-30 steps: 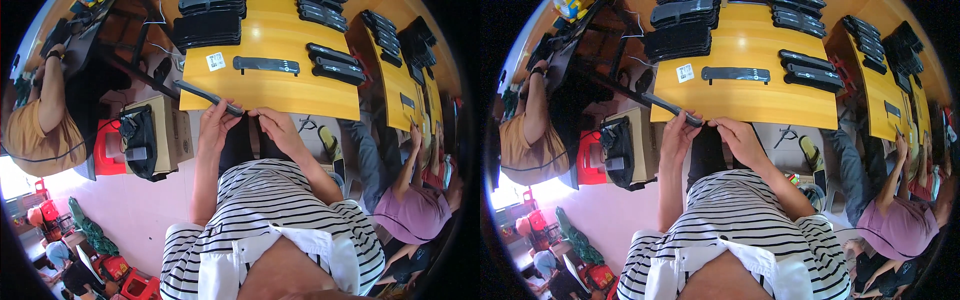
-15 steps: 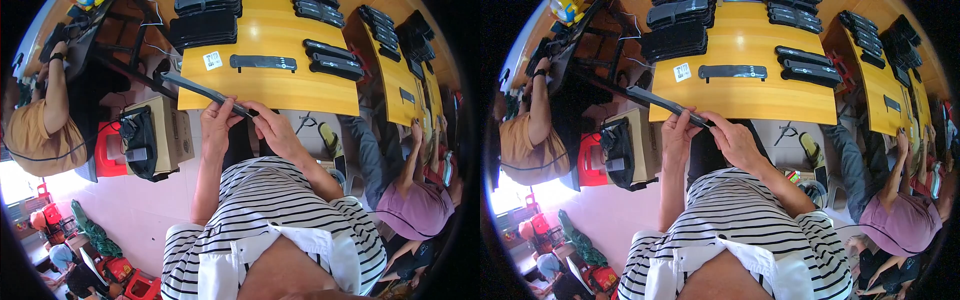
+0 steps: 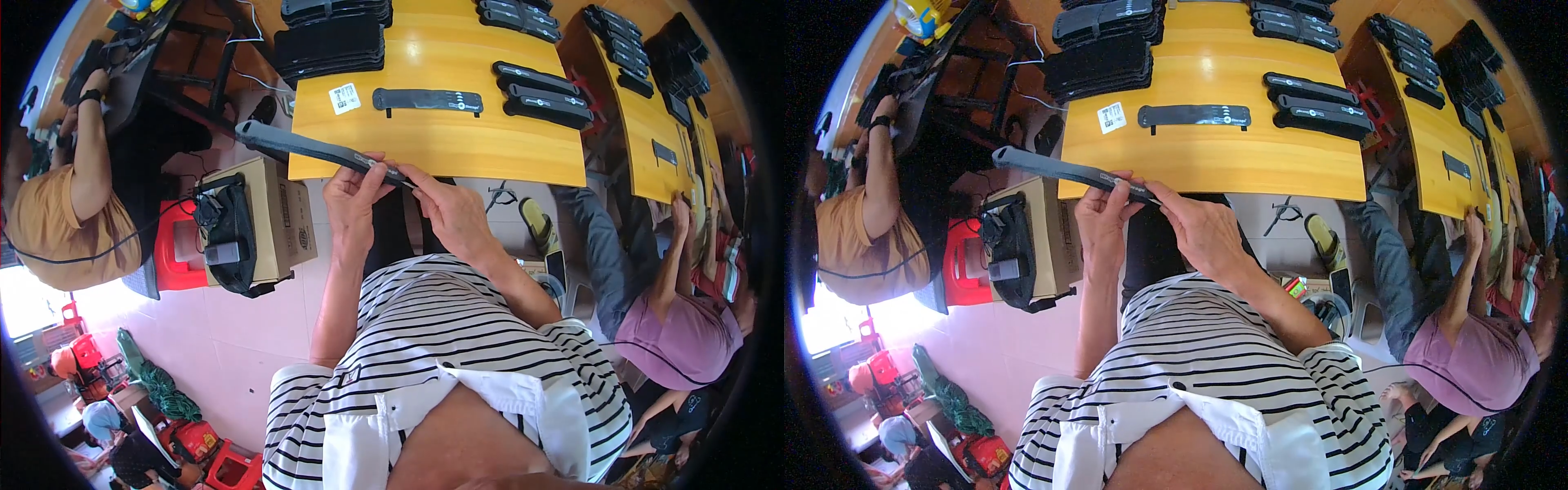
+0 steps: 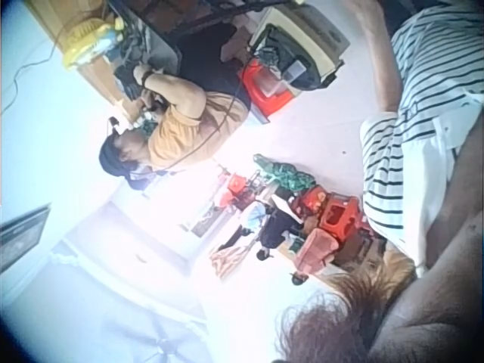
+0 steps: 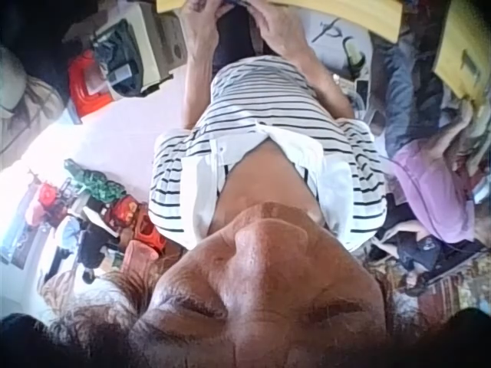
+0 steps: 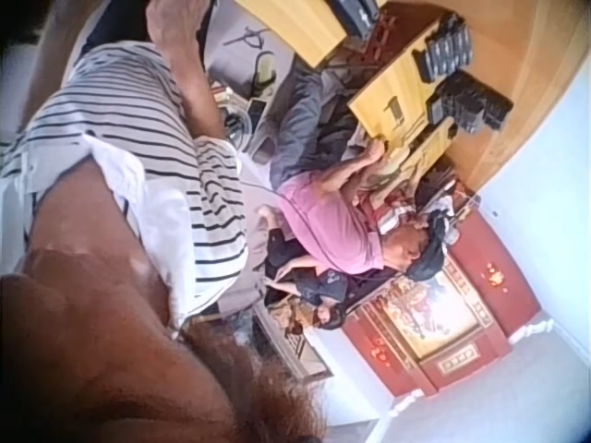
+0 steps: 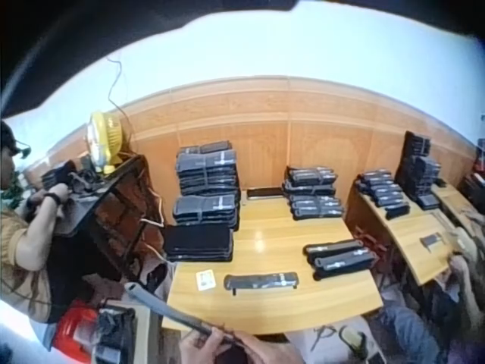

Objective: The user is seen checking and labeling black hardware handles using tweezers in a workshop.

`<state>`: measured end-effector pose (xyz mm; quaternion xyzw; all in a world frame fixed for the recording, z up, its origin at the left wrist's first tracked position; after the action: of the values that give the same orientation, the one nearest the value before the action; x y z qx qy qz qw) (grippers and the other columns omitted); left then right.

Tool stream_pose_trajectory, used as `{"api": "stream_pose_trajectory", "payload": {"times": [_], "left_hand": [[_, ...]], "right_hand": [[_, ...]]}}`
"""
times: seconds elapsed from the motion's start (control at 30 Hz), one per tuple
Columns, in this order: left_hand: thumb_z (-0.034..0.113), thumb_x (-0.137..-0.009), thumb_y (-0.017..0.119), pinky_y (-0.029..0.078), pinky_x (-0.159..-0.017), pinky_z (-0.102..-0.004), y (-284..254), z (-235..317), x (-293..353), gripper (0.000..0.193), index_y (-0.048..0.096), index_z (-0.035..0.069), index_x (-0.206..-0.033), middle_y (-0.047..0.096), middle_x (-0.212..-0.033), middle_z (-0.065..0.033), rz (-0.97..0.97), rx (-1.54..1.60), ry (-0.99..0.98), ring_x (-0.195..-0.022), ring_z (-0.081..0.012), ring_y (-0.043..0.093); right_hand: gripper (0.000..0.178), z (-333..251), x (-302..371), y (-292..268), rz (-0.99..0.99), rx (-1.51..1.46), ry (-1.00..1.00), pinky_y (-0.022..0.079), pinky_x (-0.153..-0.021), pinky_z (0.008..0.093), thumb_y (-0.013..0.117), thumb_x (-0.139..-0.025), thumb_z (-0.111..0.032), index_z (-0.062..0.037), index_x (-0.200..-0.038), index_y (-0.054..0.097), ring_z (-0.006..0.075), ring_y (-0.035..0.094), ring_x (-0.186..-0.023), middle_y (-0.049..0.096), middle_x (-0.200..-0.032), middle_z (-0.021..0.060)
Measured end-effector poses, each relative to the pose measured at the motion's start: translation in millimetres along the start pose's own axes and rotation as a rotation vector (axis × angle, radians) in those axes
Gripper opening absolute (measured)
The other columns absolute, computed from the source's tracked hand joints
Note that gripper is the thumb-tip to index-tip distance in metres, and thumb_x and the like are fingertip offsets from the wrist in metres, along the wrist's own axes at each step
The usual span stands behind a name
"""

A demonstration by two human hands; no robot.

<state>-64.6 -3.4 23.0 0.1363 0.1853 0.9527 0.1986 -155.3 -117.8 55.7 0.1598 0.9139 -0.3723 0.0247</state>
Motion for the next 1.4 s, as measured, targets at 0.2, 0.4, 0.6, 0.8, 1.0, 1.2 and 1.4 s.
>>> {"api": "stream_pose_trajectory", "payload": {"times": [0.2,0.4,0.6,0.8,1.0,1.2,1.4], "left_hand": [[-0.005,-0.075,0.065,0.048,-0.073,-0.0212,4,-6,2,0.025,0.061,-0.001,-0.100,0.063,-0.090,-0.0051,-0.020,0.004,0.092,-0.080,-0.0098,0.059],[-0.006,-0.075,0.065,0.045,-0.077,-0.0210,15,-6,11,0.026,0.060,-0.002,-0.100,0.062,-0.095,-0.0064,0.027,-0.148,0.308,-0.084,-0.0103,0.057],[-0.009,-0.074,0.064,0.045,-0.078,-0.0207,21,-7,17,0.026,0.059,-0.001,-0.099,0.060,-0.097,-0.0062,0.064,-0.166,0.471,-0.088,-0.0110,0.056],[-0.008,-0.075,0.064,0.044,-0.080,-0.0223,21,-2,14,0.023,0.060,-0.001,-0.096,0.058,-0.098,-0.0053,-0.069,-0.165,0.401,-0.091,-0.0116,0.056],[-0.008,-0.074,0.064,0.045,-0.074,-0.0197,21,5,15,0.023,0.061,0.000,-0.096,0.060,-0.092,-0.0052,-0.057,-0.370,0.481,-0.083,-0.0097,0.057],[0.004,-0.083,0.059,0.053,-0.071,-0.0242,10,0,3,0.013,0.061,0.001,-0.095,0.064,-0.088,-0.0063,-0.178,-0.005,-0.011,-0.079,-0.0126,0.062],[0.011,-0.088,0.054,0.056,-0.071,-0.0255,-7,-12,-5,0.018,0.058,-0.003,-0.098,0.063,-0.087,-0.0099,-0.377,0.235,-0.298,-0.080,-0.0156,0.064]], "right_hand": [[0.041,12,0,6,0.039,-0.069,0.046,0.046,-0.052,0.0372,0.052,-0.083,-0.007,-0.0198,-0.122,0.051,0.0277,0.059,-0.057,0.059,-0.066,0.0113],[0.036,23,-2,20,0.085,-0.430,0.140,0.042,-0.049,0.0280,0.049,-0.086,-0.007,-0.0172,-0.120,0.054,0.0143,0.052,-0.048,0.052,-0.055,0.0059],[0.033,23,-1,21,-0.033,-0.984,0.395,0.038,-0.047,0.0198,0.050,-0.087,-0.004,-0.0094,-0.119,0.055,0.0063,0.045,-0.048,0.053,-0.059,-0.0004],[0.029,23,1,19,0.154,-0.756,0.227,0.039,-0.048,0.0196,0.052,-0.085,-0.002,-0.0052,-0.113,0.059,0.0067,0.047,-0.050,0.054,-0.060,0.0008],[0.025,24,2,10,0.193,-0.700,0.195,0.041,-0.050,0.0210,0.055,-0.083,-0.001,-0.0023,-0.107,0.061,0.0093,0.050,-0.051,0.055,-0.060,0.0052],[0.027,21,5,-6,0.137,-0.479,0.083,0.043,-0.056,0.0200,0.055,-0.081,0.002,-0.0023,-0.107,0.062,0.0101,0.054,-0.059,0.059,-0.068,0.0055],[0.030,21,1,-8,0.054,-0.526,-0.091,0.044,-0.057,0.0222,0.055,-0.079,0.007,-0.0036,-0.106,0.062,0.0122,0.055,-0.062,0.060,-0.073,0.0079]]}}
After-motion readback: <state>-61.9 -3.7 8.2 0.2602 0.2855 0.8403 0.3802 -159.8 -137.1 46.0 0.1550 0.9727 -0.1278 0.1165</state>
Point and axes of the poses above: each hand's wrist, its own x-axis away from the middle knuckle, its own y-axis out of the palm, z = x × y, the point moved 3 cm from there along -x, towards the middle knuckle
